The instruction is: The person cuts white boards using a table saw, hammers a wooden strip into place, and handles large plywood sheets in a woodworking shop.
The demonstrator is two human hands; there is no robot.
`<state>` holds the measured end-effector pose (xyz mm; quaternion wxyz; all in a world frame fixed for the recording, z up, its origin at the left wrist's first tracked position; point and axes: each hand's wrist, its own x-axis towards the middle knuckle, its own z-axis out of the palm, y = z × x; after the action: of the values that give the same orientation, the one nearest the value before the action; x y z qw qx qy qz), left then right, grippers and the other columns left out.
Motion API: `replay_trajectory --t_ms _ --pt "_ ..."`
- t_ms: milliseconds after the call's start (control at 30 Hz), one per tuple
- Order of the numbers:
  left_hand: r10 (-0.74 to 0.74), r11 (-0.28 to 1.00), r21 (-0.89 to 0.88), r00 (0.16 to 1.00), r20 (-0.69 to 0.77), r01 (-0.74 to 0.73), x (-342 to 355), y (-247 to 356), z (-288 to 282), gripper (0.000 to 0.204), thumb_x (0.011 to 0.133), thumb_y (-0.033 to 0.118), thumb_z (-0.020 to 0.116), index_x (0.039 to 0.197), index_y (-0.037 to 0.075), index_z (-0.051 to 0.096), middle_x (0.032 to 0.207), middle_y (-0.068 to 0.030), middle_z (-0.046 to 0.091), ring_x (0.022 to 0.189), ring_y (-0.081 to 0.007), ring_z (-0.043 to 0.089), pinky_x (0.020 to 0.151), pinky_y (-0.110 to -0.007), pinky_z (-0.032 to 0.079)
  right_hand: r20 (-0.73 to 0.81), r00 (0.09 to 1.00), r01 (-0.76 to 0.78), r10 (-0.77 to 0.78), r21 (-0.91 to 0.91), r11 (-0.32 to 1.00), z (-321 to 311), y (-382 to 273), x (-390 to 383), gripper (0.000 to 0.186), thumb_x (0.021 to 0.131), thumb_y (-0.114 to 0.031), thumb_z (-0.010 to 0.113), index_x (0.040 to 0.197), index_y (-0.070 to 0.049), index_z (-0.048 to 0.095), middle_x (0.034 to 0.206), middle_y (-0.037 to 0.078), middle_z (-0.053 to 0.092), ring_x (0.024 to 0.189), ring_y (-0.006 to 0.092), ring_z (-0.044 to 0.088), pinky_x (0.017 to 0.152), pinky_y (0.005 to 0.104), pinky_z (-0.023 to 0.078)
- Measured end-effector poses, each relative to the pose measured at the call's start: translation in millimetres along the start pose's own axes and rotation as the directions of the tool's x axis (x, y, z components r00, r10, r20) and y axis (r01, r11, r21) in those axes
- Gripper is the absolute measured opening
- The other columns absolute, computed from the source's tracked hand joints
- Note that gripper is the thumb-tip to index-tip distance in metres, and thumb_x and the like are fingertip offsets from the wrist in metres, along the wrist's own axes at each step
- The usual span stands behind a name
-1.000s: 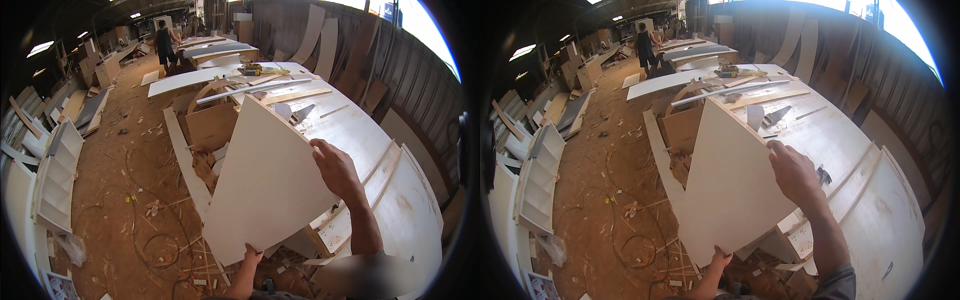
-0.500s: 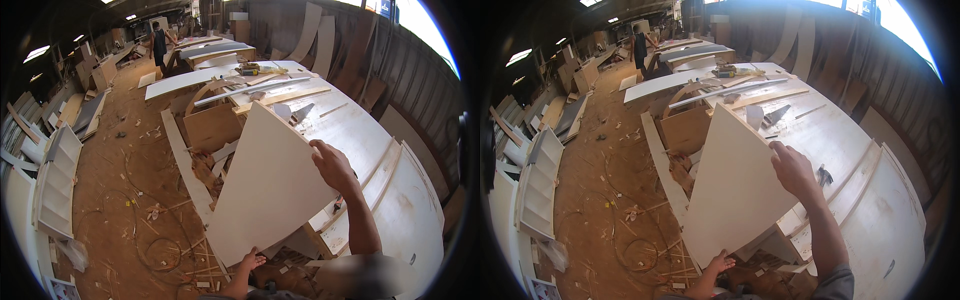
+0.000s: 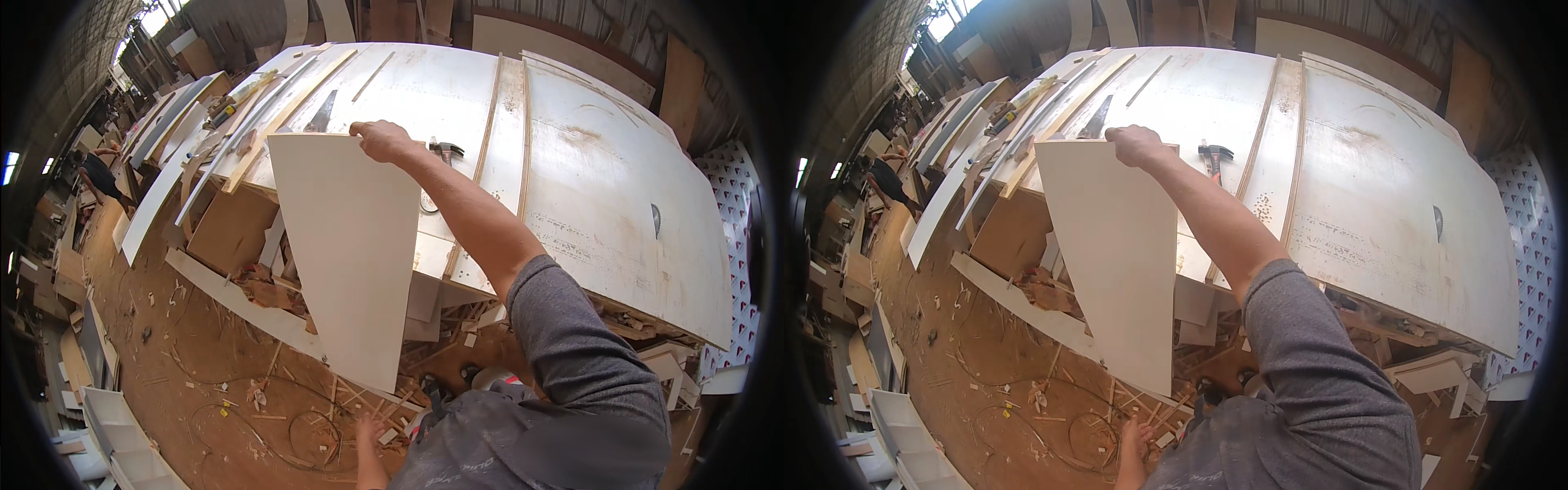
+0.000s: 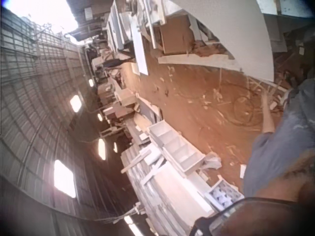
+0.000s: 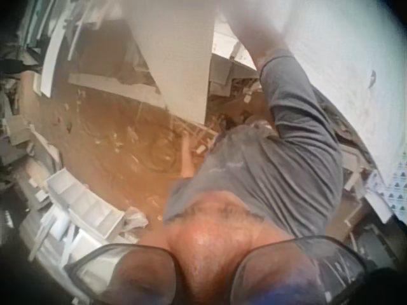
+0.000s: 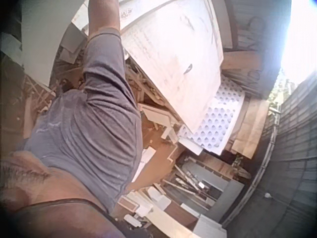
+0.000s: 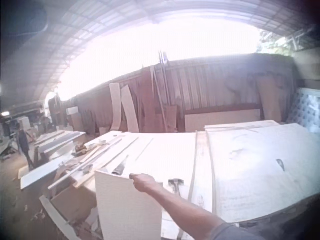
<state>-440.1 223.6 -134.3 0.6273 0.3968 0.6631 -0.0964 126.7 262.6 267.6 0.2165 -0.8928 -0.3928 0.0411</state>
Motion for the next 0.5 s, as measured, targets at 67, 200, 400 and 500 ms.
replay_trajectory --t_ms 67,200,400,500 --pt "-0.050 0.996 0.070 0.998 -0.035 0.052 1 -11 -2 0.048 0.101 0.036 0.044 0.131 -0.001 0.047 0.110 -0.0149 0.060 0.089 -0.0225 0.065 0.065 -0.033 0.056 -0.042 0.999 -0.006 0.007 0.031 0.999 2 17 3 0.033 0.093 -0.018 0.048 0.124 -0.019 0.058 0.111 0.011 0.067 0.104 0.0286 0.063 0.087 0.0430 0.049" --pt "0.006 0.988 0.153 1.000 -0.028 -0.002 1 -18 18 0.043 0.100 0.035 0.047 0.128 0.002 0.050 0.102 -0.0115 0.062 0.082 -0.0207 0.065 0.063 -0.032 0.055 -0.045 0.999 0.021 -0.021 -0.006 1.000 4 35 4 0.033 0.091 -0.011 0.045 0.121 -0.012 0.058 0.109 0.013 0.067 0.103 0.0286 0.064 0.086 0.0436 0.049" --pt "0.126 0.989 0.084 0.991 -0.039 -0.122 -34 17 62 0.039 0.097 0.034 0.050 0.122 0.004 0.053 0.096 -0.0094 0.061 0.077 -0.0178 0.063 0.059 -0.032 0.052 -0.013 0.999 0.032 -0.032 0.037 0.999 11 17 6 0.032 0.088 -0.008 0.047 0.118 -0.009 0.058 0.111 0.017 0.062 0.107 0.0315 0.061 0.088 0.0429 0.050" --pt "0.201 0.979 0.051 0.977 -0.075 -0.198 -58 36 99 0.038 0.097 0.036 0.050 0.115 0.003 0.056 0.094 -0.0092 0.064 0.078 -0.0180 0.064 0.062 -0.033 0.053 -0.110 0.981 0.168 -0.160 0.067 0.983 9 29 7 0.033 0.087 -0.017 0.054 0.118 -0.008 0.058 0.119 0.019 0.056 0.109 0.0345 0.056 0.091 0.0462 0.047"
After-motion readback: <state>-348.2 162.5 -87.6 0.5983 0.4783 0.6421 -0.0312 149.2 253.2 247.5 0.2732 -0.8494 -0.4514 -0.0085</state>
